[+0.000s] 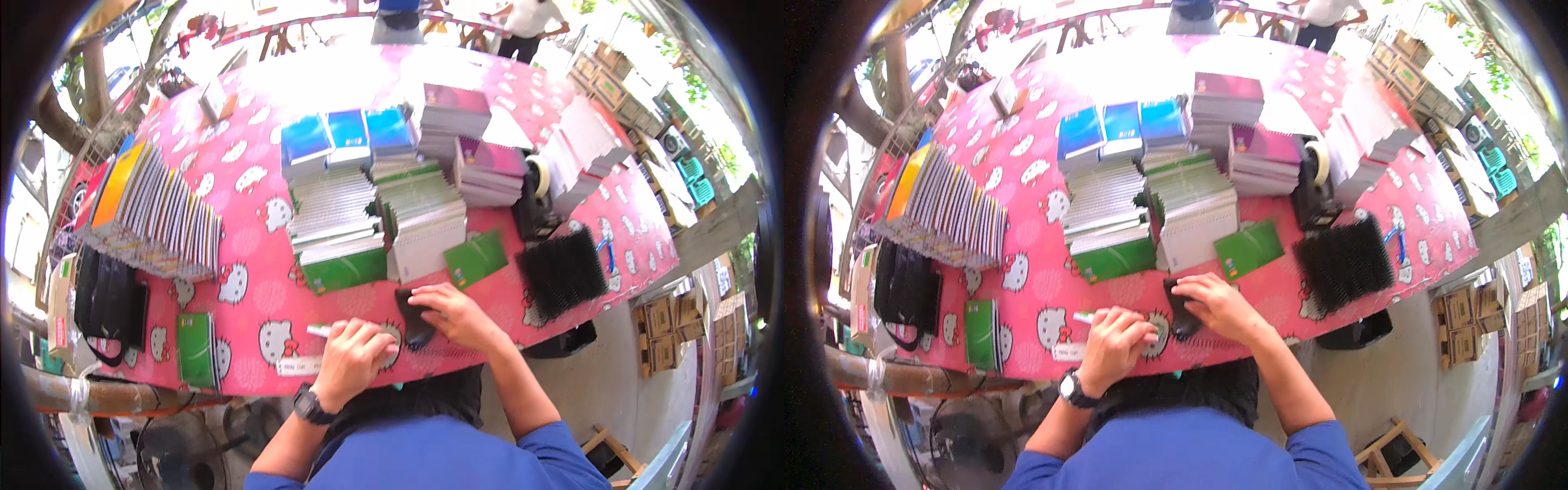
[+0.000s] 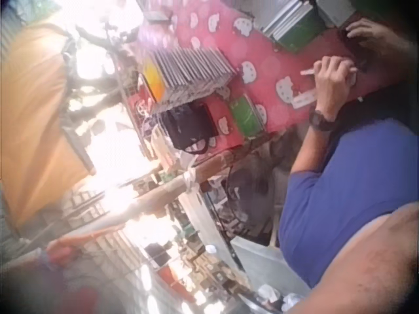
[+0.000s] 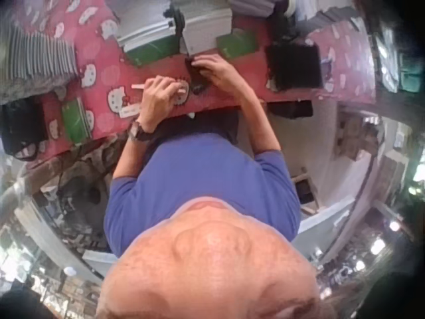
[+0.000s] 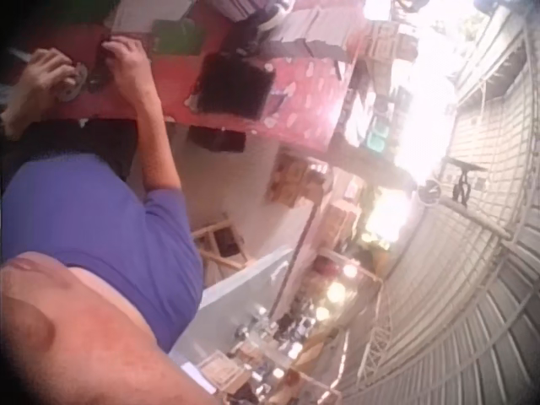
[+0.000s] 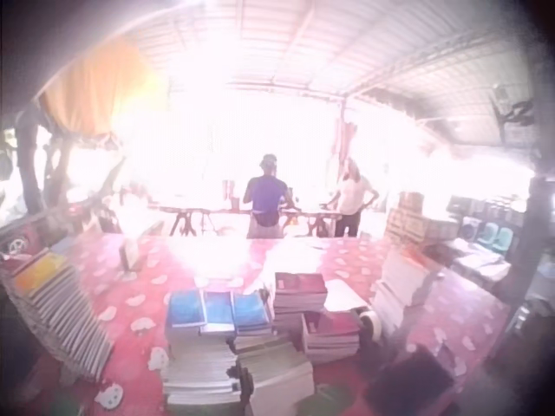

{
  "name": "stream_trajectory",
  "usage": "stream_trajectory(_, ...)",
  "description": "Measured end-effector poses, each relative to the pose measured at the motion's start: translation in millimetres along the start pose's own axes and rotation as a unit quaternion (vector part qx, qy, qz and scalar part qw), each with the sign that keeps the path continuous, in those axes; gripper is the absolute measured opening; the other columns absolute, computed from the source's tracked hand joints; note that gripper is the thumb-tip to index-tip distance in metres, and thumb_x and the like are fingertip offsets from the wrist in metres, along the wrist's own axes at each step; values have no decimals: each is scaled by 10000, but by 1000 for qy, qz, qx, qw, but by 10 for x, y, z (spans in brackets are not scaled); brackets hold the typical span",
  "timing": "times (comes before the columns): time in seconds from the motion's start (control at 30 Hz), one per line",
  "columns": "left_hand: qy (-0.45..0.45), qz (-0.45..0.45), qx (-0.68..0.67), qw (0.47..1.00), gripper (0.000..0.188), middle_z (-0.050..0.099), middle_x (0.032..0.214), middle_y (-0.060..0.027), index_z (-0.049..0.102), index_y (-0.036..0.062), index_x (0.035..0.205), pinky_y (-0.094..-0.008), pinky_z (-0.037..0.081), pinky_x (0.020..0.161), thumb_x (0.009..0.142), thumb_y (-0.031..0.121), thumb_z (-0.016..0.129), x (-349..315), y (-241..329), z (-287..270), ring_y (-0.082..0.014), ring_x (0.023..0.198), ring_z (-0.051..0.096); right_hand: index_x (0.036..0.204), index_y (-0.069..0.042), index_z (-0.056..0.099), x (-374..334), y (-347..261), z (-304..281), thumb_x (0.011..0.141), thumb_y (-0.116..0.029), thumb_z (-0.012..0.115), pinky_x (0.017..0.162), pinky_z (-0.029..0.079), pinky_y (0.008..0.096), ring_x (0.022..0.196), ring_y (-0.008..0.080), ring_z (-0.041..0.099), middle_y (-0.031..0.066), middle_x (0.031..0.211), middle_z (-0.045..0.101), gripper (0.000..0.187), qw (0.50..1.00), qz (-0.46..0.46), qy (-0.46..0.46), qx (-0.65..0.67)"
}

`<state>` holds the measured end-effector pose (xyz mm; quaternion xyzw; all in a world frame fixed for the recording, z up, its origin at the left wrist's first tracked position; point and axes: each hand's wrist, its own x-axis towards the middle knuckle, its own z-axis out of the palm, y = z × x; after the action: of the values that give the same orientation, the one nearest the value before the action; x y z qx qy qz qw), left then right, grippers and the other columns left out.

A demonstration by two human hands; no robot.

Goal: The person assembles small notebooks by hand by inserting a plastic spiral spine into the pre-punched holes of a cover and paper stack, then uses a small black tool to trim or crimp the ends of the spine, repeating the process for multiple notebooks.

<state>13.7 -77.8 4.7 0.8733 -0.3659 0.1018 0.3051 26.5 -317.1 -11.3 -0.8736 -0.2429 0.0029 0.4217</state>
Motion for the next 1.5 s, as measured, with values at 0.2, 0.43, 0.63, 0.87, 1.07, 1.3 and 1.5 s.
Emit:
stream_trajectory(0.2,-31,41,17,999,291,578,1064,-1,624,179,973,-371,399,847,714,242,742,-53,-76,-75,-206,970,558,1287,-165,481,8,-69,-108,636,-274,818,1035,345,504,1261,383,353,138,1443,322,741,974,42,-166,-147)
stream_trajectory(0.43,-31,57,14,998,255,597,1031,3,623,157,950,-364,404,835,745,277,717,17,-74,-86,-208,955,569,1238,-182,504,-53,46,72,599,-231,822,1021,360,498,1229,385,392,143,1417,357,716,985,-10,-96,-141)
stream_trajectory(0.63,20,10,-48,999,220,614,1004,8,622,165,922,-357,394,848,756,272,719,50,-1,-147,-180,938,583,1199,-180,579,-122,-60,-147,636,-320,828,1041,358,493,1245,412,373,203,1371,410,631,989,56,-57,-121)
stream_trajectory(0.87,73,4,5,997,278,636,912,60,666,194,857,-521,172,1030,652,326,802,15,-41,-194,-135,924,582,1129,-160,662,-226,-56,-163,710,-428,782,1065,327,451,1279,366,396,252,1335,462,511,977,152,5,146)
stream_trajectory(1.07,31,15,14,999,203,632,752,68,675,200,726,-492,195,1027,589,224,822,-104,-288,-80,-127,878,593,1114,-123,678,-125,-136,69,785,-379,724,1000,381,407,1230,324,464,222,1283,508,419,958,77,-94,258)
stream_trajectory(1.3,32,-3,-9,999,339,627,741,85,676,190,896,-470,230,1012,595,225,828,-59,-235,-111,-107,835,598,1075,-141,699,-83,-156,122,763,-349,757,968,415,408,1173,304,493,187,1258,525,379,994,77,-31,72)
stream_trajectory(1.5,52,-35,-29,998,641,641,748,86,575,169,1166,-474,237,1017,587,222,844,-141,-303,-46,-107,814,614,1072,-143,703,54,-333,113,760,-359,751,958,418,429,1175,336,499,212,1246,544,383,988,75,-64,122)
